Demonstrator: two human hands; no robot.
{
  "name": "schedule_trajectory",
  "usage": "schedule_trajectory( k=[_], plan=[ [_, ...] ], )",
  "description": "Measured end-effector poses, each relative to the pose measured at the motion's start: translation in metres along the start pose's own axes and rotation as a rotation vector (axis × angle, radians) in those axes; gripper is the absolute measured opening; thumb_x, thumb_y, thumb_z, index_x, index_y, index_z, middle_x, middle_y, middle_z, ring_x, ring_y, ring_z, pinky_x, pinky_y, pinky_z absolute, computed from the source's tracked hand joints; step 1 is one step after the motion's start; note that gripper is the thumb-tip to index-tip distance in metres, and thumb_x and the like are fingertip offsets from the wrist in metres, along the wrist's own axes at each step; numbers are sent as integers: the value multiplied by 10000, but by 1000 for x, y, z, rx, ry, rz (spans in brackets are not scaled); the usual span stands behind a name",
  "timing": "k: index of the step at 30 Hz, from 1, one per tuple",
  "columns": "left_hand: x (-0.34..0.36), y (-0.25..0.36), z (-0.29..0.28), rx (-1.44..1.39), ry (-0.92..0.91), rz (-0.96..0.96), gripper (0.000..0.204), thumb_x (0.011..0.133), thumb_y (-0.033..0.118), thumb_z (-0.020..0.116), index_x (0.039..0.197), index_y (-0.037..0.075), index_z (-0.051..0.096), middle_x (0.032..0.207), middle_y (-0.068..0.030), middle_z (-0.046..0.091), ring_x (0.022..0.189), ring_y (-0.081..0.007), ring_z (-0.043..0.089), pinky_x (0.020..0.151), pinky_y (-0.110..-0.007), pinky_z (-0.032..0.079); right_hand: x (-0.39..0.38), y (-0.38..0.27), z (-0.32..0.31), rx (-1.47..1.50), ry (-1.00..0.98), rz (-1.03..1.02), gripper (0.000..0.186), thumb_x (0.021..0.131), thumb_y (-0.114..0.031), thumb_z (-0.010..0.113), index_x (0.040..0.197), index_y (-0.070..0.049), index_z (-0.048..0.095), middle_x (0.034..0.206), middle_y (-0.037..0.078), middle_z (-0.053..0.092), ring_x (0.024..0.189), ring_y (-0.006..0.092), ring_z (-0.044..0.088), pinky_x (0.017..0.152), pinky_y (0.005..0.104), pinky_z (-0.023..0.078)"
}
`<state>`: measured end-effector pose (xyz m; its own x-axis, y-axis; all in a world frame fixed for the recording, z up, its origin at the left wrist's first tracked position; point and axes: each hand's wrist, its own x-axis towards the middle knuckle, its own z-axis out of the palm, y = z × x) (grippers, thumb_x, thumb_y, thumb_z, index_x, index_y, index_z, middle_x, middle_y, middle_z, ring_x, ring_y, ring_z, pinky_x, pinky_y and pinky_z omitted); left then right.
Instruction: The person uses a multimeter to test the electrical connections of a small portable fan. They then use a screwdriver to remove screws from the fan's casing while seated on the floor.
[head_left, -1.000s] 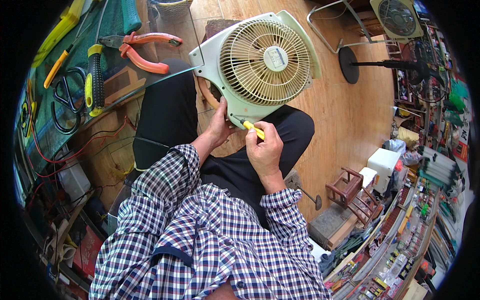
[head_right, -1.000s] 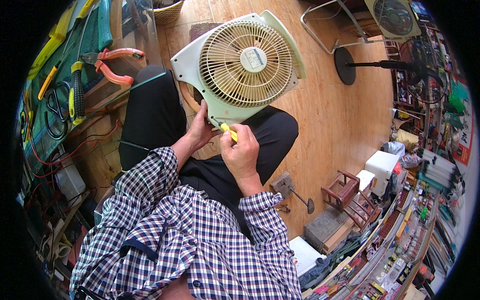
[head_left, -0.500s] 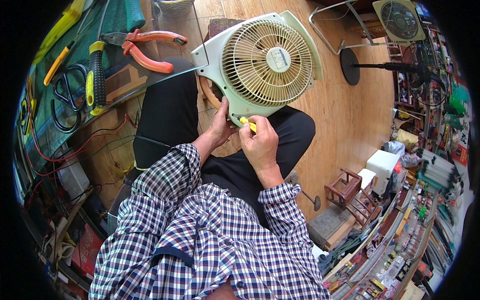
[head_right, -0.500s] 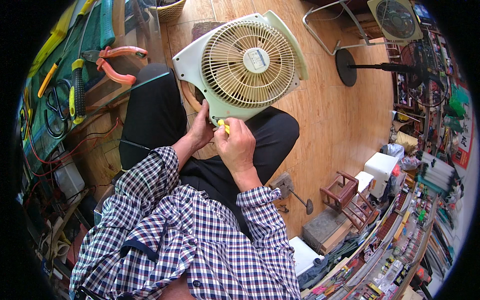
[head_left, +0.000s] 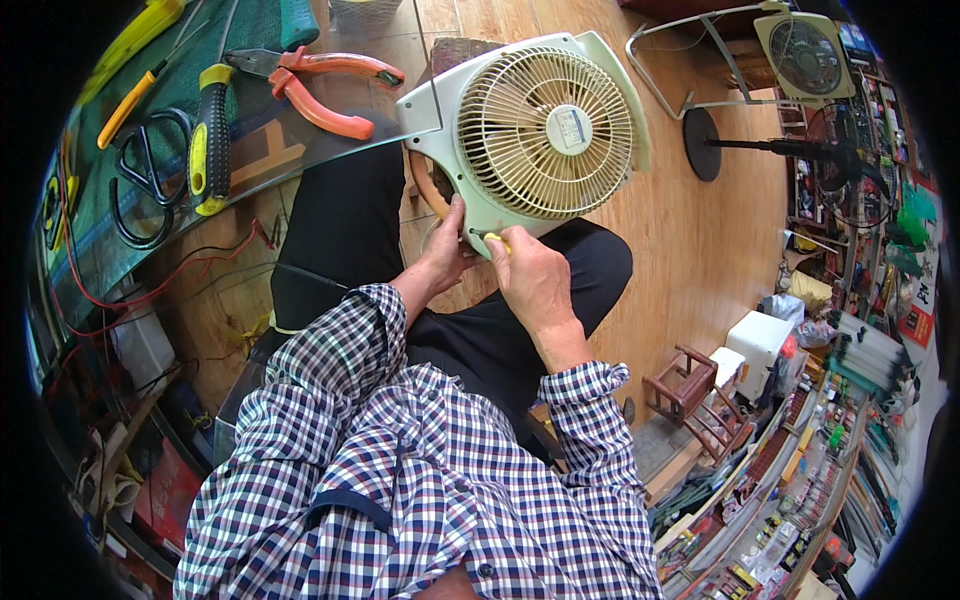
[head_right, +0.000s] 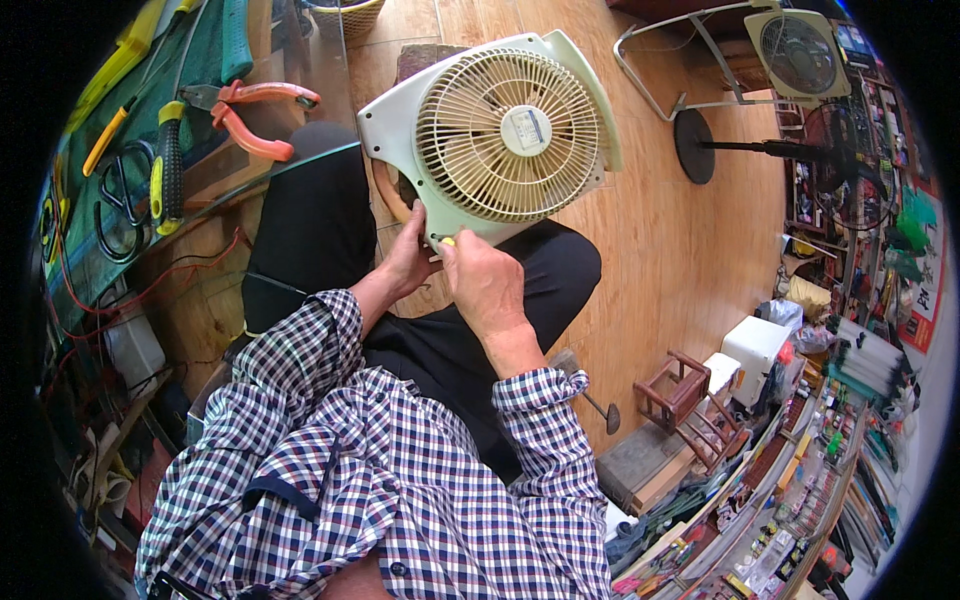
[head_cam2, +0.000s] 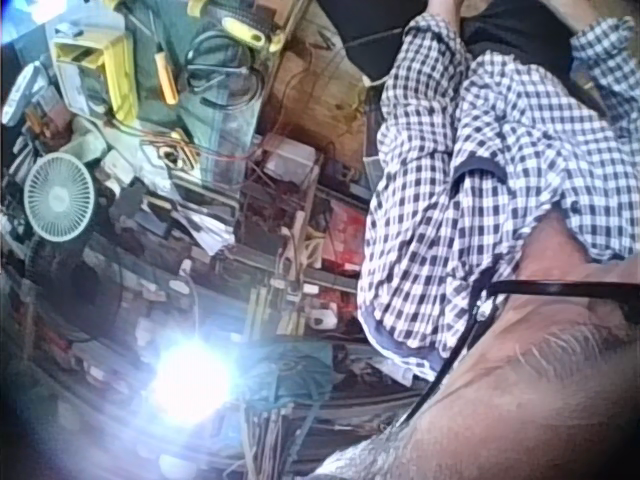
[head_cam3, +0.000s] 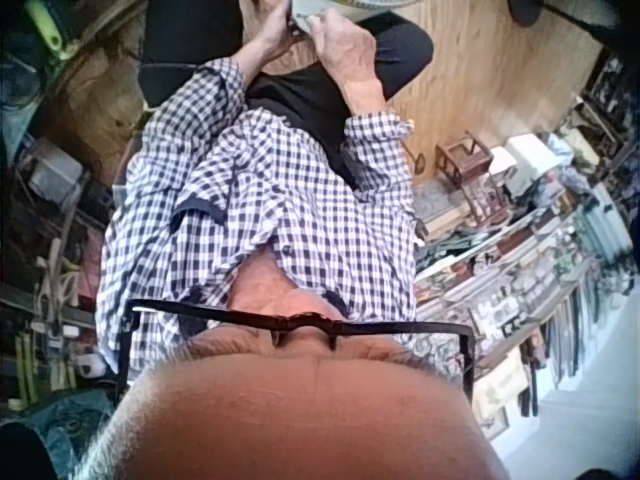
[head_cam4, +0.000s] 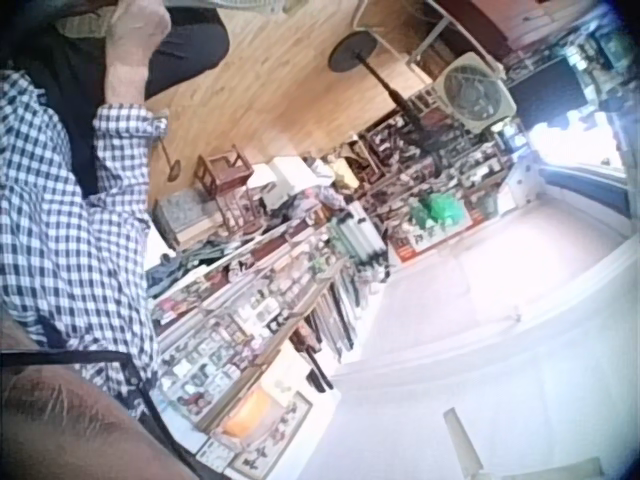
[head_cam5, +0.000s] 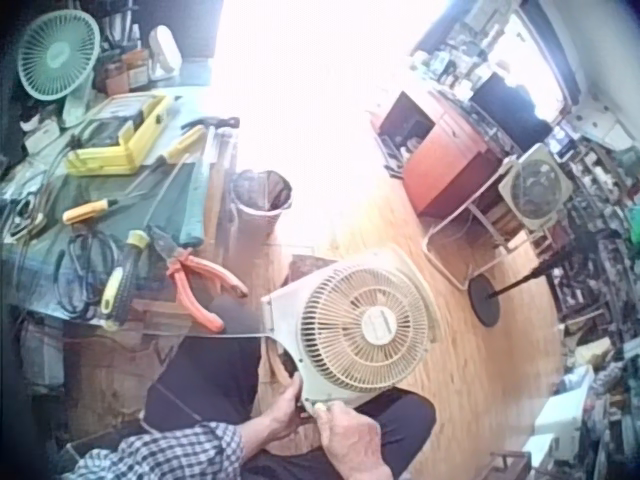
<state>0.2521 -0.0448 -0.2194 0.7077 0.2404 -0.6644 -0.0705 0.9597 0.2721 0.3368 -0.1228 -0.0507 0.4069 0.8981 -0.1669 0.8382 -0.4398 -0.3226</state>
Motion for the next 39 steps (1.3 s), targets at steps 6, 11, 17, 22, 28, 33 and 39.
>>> schedule_trajectory(
  k=[6, 11, 17, 22, 28, 33, 39],
  plan=[
    [6, -1, -6, 15, -22, -6, 799, 1090, 795, 381, 1597, 191, 502, 1534, -54, 590, 1369, -262, 573, 1148, -547, 454, 9, 5, -6, -1, 76, -282, 173, 988, -144, 765, 1077, -39, 661, 961, 172, 731, 904, 390, 734, 758, 475, 584],
    [-6, 4, 6, 17, -3, -3, 810, 1097, 787, 367, 1616, 177, 493, 1533, -79, 592, 1397, -282, 557, 1172, -557, 438, 8, -7, -11, -34, -45, -141, 192, 946, -63, 767, 1085, -16, 643, 988, 180, 706, 954, 379, 724, 803, 482, 582],
    [7, -3, -5, -44, -118, 38, 815, 1092, 794, 372, 1610, 179, 505, 1558, -81, 581, 1403, -274, 555, 1175, -559, 428, 11, -16, -11, -89, -97, -78, 242, 949, -73, 761, 1134, -8, 619, 1024, 195, 688, 985, 387, 706, 827, 488, 581],
    [-4, 2, 5, 8, -17, 2, 805, 1094, 792, 369, 1599, 182, 519, 1555, -78, 587, 1411, -272, 559, 1178, -560, 428, 7, -11, -6, -26, 49, -217, 279, 955, -108, 766, 1170, -2, 622, 1078, 201, 665, 1055, 398, 685, 870, 483, 581],
    [-11, 6, 9, 12, -2, -11, 789, 1096, 788, 371, 1573, 184, 545, 1506, -71, 621, 1372, -263, 593, 1149, -545, 460, 9, -14, -10, -33, -59, -35, 336, 993, -173, 757, 1244, 5, 622, 1105, 207, 713, 1038, 408, 721, 854, 499, 590],
    [-7, 4, 5, 4, -23, 4, 784, 1102, 781, 360, 1572, 181, 545, 1502, -80, 624, 1365, -270, 604, 1155, -549, 465, 5, -13, -7, -24, 86, -115, 357, 1043, -240, 725, 1275, 2, 601, 1103, 222, 751, 987, 420, 751, 819, 513, 598],
    [-13, 7, 9, 14, -36, 6, 800, 1103, 778, 359, 1613, 178, 500, 1548, -91, 585, 1386, -288, 585, 1178, -560, 449, 8, -3, 1, 63, 198, -215, 356, 1054, -239, 715, 1287, -3, 585, 1099, 224, 745, 1005, 424, 744, 826, 499, 599]
  ],
)
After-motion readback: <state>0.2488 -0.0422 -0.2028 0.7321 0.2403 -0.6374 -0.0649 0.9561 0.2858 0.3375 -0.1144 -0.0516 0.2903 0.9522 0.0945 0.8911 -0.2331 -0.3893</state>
